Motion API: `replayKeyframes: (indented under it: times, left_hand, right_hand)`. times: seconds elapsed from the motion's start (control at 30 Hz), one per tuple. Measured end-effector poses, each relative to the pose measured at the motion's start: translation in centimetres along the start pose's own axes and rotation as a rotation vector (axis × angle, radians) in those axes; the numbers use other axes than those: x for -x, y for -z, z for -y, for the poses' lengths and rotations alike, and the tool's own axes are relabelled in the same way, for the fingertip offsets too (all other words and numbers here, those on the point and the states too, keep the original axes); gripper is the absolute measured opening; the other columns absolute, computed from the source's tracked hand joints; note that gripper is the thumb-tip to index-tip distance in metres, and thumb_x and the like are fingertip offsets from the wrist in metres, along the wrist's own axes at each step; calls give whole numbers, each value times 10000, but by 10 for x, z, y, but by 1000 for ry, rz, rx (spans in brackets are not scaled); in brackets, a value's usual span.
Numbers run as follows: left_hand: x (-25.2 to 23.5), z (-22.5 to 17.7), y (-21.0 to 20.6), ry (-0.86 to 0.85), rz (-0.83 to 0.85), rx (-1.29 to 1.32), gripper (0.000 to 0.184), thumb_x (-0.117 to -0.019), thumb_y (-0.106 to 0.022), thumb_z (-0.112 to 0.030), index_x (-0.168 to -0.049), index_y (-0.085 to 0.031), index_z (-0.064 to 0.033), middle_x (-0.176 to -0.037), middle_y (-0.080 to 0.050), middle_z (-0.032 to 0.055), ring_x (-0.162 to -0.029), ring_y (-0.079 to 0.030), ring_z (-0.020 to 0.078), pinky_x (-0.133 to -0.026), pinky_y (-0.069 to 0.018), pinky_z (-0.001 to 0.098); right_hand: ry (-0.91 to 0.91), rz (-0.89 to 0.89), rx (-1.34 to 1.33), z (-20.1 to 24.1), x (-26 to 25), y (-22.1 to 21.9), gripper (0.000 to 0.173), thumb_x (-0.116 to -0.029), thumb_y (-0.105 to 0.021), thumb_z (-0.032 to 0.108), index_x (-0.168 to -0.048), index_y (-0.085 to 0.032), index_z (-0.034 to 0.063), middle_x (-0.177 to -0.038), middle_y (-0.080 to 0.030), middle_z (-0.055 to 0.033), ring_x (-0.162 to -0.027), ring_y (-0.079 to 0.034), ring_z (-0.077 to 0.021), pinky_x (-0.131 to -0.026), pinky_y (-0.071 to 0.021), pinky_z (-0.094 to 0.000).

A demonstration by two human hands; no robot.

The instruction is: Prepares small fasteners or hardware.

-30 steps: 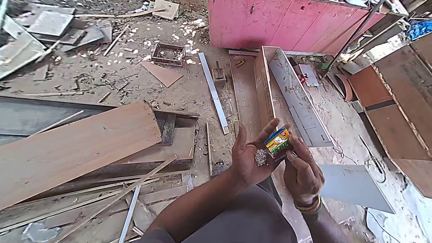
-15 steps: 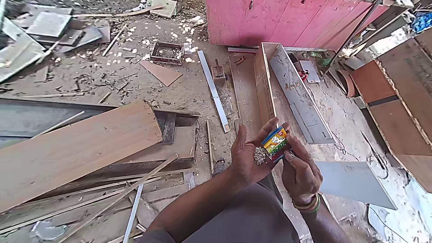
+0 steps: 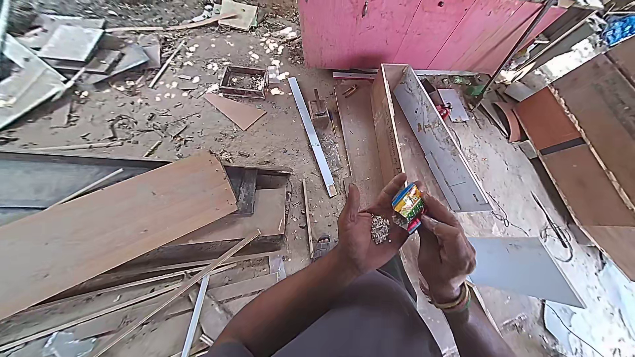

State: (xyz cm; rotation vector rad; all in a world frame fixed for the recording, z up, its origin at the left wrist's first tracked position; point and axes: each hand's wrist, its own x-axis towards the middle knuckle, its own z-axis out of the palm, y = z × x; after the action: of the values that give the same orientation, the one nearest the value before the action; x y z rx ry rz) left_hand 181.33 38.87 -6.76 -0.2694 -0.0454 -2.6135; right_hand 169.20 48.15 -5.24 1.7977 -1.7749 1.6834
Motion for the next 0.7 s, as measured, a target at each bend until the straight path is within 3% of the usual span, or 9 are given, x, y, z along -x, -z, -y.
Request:
replayKeyframes:
  times: [0.1,0.2,0.3,0.37,0.4,0.47,0.53,0.57,0.7]
  left_hand:
    - [-2,1,-4,7,-5,-18,952,-919,-245,-818,-1601,-324,-159,-1570,-441,150,-1402,-482,287,-1137,-403,463]
    - [-3,3,-5,11,-31,-8,1041,-900,-161,-847,-1585,-340,-83,-1591,-413,183,-1469,-411,319,-1209,-319,492]
    - [-2,4,2,23,-42,-19,1126,-869,-221,-883,-1428,-554,37,-1640,-320,222,-1527,-316,321,-1244,-263,462]
    - [-1,3,5,40,-13,-19,1069,-874,-248,-880,-1262,-695,10,-1675,-252,205,-1564,-234,314,-1258,-232,443]
    - [-1,2,5,47,-5,-8,1040,-881,-263,-870,-1222,-719,-1,-1669,-268,206,-1562,-242,319,-1256,-236,448]
    - [0,3,2,46,-5,9,1046,-891,-259,-859,-1352,-640,-1,-1630,-344,229,-1529,-318,352,-1242,-272,490]
    - [0,3,-4,48,-27,14,1055,-888,-231,-862,-1564,-398,-69,-1613,-367,237,-1504,-350,391,-1228,-278,553]
    - [0,3,-6,54,-41,17,1055,-880,-222,-870,-1614,-296,-116,-1623,-348,231,-1509,-336,398,-1226,-268,573]
    - [-1,2,-14,46,-93,-3,1066,-873,-177,-884,-1636,-219,-140,-1623,-342,231,-1509,-332,395,-1222,-277,567]
  right_hand:
    - [-173,-66,-188,6,-6,4,162,-992,-605,2,-1066,-711,99,-1305,-699,-127,-1219,-675,-263,-1019,-586,-390]
    - [-337,-155,-409,11,-10,11,92,-993,-651,61,-1044,-709,110,-1217,-735,-119,-1169,-699,-269,-1012,-587,-408]
    - [-485,-290,-586,13,-11,21,79,-981,-671,94,-1057,-679,110,-1079,-750,-102,-1017,-747,-269,-931,-626,-468]
    - [-500,-347,-622,14,-12,29,89,-982,-664,85,-1068,-676,103,-1057,-749,-104,-986,-752,-268,-919,-628,-473]
    - [-482,-368,-600,14,-12,33,91,-983,-661,84,-1069,-679,109,-1054,-754,-99,-983,-755,-264,-916,-631,-468]
    - [-434,-397,-523,14,-12,41,96,-985,-653,76,-1066,-676,122,-1050,-760,-81,-989,-756,-255,-922,-632,-462]
    - [-393,-421,-475,14,-12,45,95,-993,-635,63,-1061,-674,118,-1054,-760,-81,-993,-755,-261,-929,-629,-469]
    - [-375,-434,-456,14,-11,46,96,-991,-635,57,-1055,-673,118,-1050,-759,-79,-990,-755,-262,-928,-629,-470]
    - [-330,-417,-396,15,-4,44,100,-995,-657,104,-1080,-691,145,-1084,-760,-68,-1012,-752,-259,-925,-632,-458]
